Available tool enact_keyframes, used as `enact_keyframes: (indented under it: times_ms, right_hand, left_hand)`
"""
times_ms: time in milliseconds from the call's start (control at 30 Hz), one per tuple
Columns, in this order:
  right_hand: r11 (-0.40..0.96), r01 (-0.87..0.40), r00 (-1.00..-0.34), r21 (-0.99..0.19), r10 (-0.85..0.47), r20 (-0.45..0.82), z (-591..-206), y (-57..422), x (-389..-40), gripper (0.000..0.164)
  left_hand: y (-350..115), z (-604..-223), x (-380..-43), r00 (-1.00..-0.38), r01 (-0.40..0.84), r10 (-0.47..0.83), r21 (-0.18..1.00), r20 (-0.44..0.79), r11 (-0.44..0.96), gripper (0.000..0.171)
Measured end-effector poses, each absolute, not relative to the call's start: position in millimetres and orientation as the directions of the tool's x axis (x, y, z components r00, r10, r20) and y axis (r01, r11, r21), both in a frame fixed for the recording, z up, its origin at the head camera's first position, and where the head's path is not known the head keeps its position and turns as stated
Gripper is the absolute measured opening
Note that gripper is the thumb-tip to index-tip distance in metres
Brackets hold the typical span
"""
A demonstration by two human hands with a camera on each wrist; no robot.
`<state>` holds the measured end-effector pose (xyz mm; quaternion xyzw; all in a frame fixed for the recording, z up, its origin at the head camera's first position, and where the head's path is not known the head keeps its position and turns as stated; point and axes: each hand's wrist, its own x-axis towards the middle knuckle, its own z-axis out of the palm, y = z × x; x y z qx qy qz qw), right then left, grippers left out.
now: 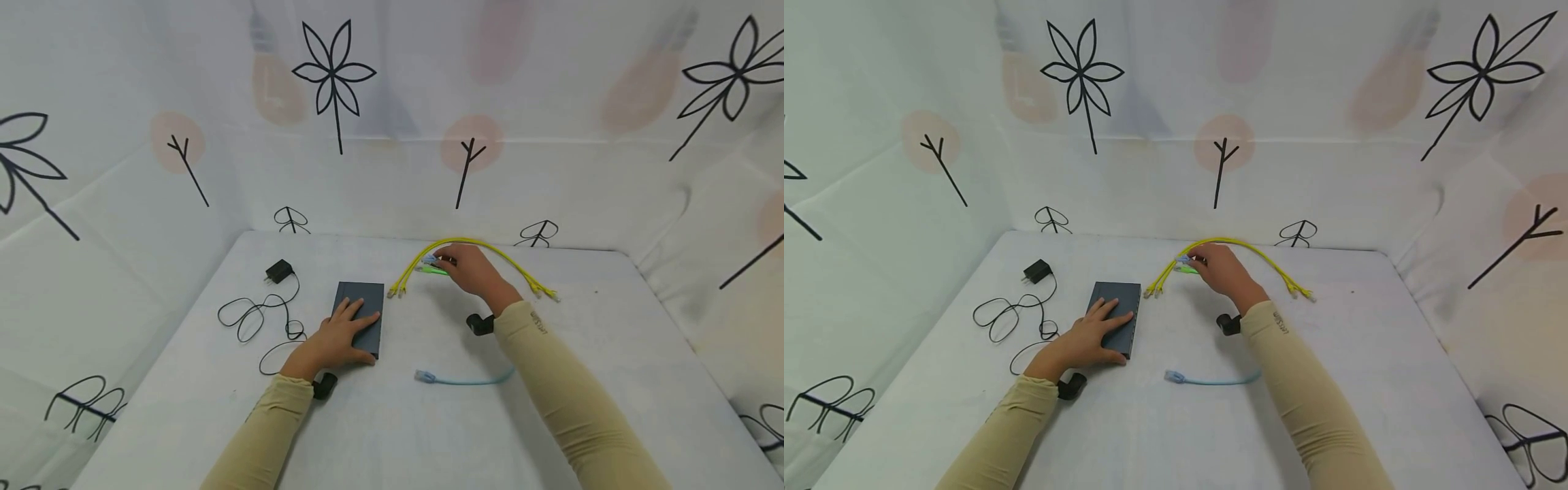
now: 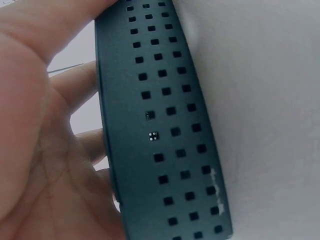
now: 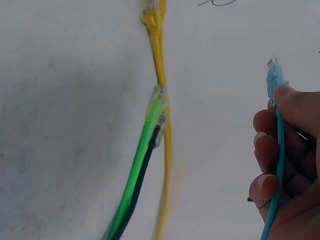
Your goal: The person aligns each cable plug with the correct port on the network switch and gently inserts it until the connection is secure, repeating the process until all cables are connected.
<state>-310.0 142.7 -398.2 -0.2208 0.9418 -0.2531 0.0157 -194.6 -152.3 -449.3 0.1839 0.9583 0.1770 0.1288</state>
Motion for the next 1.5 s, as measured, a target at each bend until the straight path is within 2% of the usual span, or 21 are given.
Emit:
enact_keyframes:
  times_ms: [767, 1100, 1500]
  right_hand:
    - [0.761, -0.369, -0.901, -0.533, -0.434, 0.004, -435, 129, -294, 0.025]
    - [0.744, -0.385, -0.892, -0.545, -0.452, 0.013, -447, 116, -283, 0.024]
    - [0.761, -0.407, -0.891, -0.505, -0.453, 0.035, -455, 108, -284, 0.023]
  left_hand:
    - [-153, -449, -193, -0.901, 0.310, 0.399, 0.389, -0.173, 0.868, 0.087]
    - [-154, -450, -194, -0.899, 0.314, 0.402, 0.382, -0.176, 0.869, 0.088]
    - [-154, -452, -195, -0.901, 0.311, 0.398, 0.384, -0.171, 0.869, 0.087]
